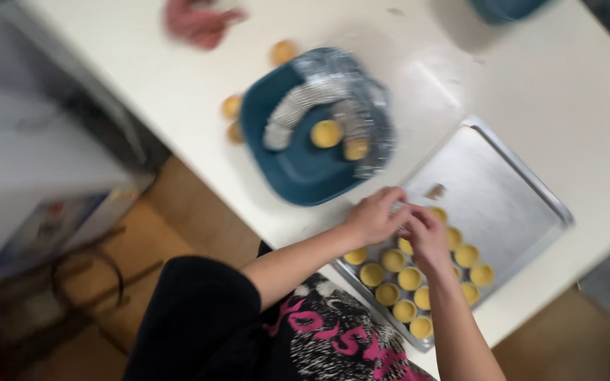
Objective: The person places small tart shells into metal molds on a baking tray by hand, then takes the tray to a sink to wash a plastic bowl.
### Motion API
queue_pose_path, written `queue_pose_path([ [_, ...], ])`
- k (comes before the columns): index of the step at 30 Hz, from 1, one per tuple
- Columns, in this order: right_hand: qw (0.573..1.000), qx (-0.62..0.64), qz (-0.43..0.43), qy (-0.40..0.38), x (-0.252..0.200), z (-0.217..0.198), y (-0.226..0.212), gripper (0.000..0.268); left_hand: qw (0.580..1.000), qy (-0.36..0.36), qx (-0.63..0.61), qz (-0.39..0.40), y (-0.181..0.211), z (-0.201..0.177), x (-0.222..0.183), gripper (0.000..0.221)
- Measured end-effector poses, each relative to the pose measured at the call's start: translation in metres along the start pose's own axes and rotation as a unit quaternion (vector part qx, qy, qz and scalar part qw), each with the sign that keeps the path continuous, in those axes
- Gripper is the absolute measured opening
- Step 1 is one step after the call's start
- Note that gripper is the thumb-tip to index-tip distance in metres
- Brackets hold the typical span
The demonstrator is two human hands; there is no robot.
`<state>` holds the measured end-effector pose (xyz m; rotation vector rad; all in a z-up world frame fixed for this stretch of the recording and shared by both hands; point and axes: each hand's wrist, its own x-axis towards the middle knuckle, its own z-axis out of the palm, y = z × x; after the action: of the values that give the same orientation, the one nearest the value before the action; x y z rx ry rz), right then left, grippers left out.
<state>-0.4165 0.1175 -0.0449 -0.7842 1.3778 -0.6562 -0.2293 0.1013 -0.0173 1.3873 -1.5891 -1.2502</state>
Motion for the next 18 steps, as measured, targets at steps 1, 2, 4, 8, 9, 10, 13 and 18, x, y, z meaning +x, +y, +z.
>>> queue_pose_path([
  [1, 0.999, 0.049, -0.007, -0.014, 0.002, 0.002, 0.004, 0.034, 0.999, 0.032, 0.004, -0.014, -0.003, -0.001, -0.006, 0.034],
  [2, 0.995, 0.100, -0.011, -0.019, 0.001, 0.002, 0.008, 0.036, 0.999, 0.037, 0.004, 0.013, -0.005, -0.001, -0.011, 0.034],
  [4, 0.996, 0.066, -0.018, -0.061, -0.005, 0.003, 0.015, 0.037, 0.998, 0.063, 0.008, 0.031, -0.008, -0.002, -0.024, 0.034],
  [8, 0.988, 0.053, -0.047, -0.136, -0.011, 0.001, 0.029, 0.038, 0.996, 0.088, 0.003, 0.025, -0.012, -0.004, -0.054, 0.033],
  [9, 0.988, 0.049, -0.048, -0.140, -0.012, 0.003, 0.032, 0.038, 0.996, 0.090, 0.007, 0.027, -0.012, -0.003, -0.058, 0.032],
  [10, 0.988, 0.065, -0.040, -0.134, -0.016, 0.005, 0.038, 0.043, 0.995, 0.092, 0.005, 0.026, -0.013, -0.004, -0.063, 0.032],
  [13, 0.982, 0.132, -0.040, -0.128, -0.021, 0.001, 0.041, 0.047, 0.992, 0.095, -0.082, -0.009, -0.019, -0.005, -0.076, 0.025],
  [18, 0.974, -0.143, -0.171, 0.022, -0.019, -0.042, 0.002, 0.061, 0.939, 0.099, -0.270, -0.190, -0.039, 0.000, -0.089, 0.021],
])
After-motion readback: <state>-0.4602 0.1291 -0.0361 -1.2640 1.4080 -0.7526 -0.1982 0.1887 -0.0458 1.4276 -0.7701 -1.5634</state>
